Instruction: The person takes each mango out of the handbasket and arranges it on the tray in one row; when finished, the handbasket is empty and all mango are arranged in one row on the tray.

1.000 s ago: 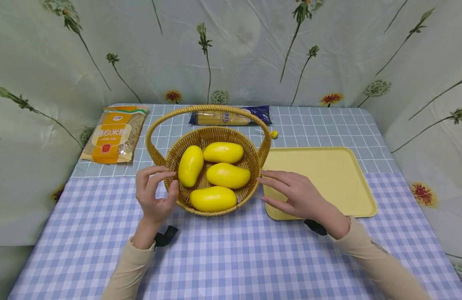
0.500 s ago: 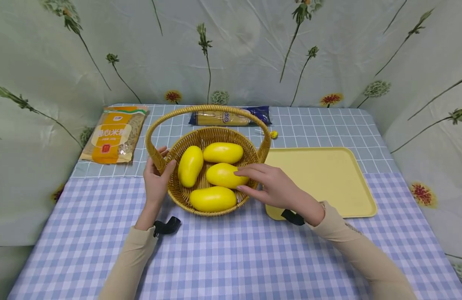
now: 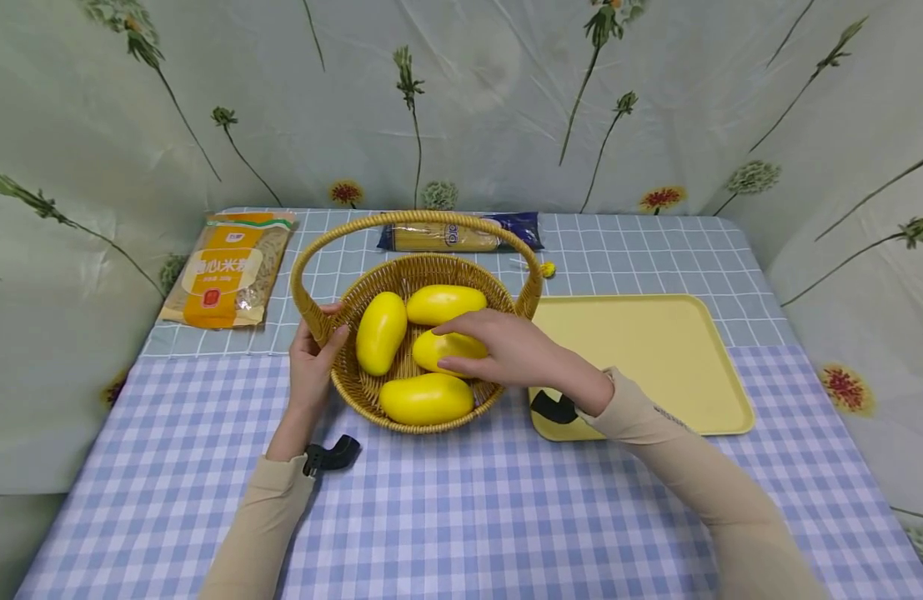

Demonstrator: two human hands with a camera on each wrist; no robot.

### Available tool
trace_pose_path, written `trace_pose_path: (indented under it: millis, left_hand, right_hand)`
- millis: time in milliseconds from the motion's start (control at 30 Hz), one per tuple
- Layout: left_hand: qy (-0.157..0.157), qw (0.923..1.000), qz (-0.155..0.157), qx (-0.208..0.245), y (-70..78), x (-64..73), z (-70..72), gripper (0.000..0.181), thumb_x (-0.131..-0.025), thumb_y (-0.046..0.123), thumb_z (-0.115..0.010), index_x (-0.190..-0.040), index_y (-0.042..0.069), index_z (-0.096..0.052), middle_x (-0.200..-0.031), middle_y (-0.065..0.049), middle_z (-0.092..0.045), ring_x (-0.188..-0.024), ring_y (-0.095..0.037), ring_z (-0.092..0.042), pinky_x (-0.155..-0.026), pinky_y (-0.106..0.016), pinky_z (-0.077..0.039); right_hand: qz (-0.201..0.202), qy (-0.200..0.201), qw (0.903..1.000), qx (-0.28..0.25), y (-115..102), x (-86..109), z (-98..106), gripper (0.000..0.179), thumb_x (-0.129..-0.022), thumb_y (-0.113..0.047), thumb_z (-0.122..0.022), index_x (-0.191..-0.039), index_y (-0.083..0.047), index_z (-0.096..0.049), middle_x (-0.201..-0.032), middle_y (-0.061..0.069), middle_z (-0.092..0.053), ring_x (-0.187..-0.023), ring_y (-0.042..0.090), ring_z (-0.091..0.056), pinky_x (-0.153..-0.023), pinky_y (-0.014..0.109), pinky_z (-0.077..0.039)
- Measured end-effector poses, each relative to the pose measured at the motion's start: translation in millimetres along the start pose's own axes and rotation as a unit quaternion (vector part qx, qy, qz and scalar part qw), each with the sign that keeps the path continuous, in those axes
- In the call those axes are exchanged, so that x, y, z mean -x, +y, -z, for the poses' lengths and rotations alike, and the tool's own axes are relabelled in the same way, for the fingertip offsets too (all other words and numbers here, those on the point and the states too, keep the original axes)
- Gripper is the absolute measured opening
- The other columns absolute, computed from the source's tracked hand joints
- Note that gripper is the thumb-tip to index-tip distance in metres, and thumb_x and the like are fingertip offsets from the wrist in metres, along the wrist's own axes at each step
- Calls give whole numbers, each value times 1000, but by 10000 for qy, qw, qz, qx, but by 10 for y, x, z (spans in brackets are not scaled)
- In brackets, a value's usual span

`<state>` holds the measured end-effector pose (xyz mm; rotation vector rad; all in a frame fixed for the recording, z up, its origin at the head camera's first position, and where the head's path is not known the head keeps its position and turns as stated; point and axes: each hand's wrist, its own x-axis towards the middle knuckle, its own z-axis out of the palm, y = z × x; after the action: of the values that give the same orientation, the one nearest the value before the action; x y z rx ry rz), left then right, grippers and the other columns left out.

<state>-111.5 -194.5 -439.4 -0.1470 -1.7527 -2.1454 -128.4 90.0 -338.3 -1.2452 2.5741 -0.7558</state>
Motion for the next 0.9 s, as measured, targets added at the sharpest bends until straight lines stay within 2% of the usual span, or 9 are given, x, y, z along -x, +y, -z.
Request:
trace_pose_path:
  millis: [133,400,567,900]
  left_hand:
    - [-29,10000,15,26,4,6,2,28,-91,-6,-56,-118,-4,-56,-119,-6,-59,-116,-22,-49,-99,-26,-38]
    - [-85,9999,136,50,6,18,12,29,-91,-3,-58,-117,7,-59,-121,-7,-57,-118,-23,-47,-99,-27,-38]
    - [-109,9998,152,67,-15,19,19,29,-91,-3,-58,-118,7,-59,-122,-9,-56,-118,-23,-47,-99,-27,-37]
    - [-193,9997,70,114,-20,23,23,28,-92,-3,-57,-119,3,-56,-123,-11,-55,-121,-24,-45,-102,-28,-35]
  right_hand:
    - [-276,-342,9990,-96,4,-128,18,48,-93,-45,-56,-129,-14,-59,-126,1,-58,-117,18,-51,-97,34,-41]
    - [-607,-509,9968,-143,29,-289,9,42,-93,-40,-59,-125,-12,-62,-119,5,-61,-107,21,-55,-88,35,-45]
    - [-1079,-830,9907,57,56,-345,-28,44,-91,-43,-62,-126,-18,-62,-119,4,-59,-104,19,-54,-83,35,-46]
    - [-1557,-1271,9784,489,83,-392,-81,48,-89,-44,-63,-133,-28,-56,-120,5,-55,-99,20,-55,-75,37,-47]
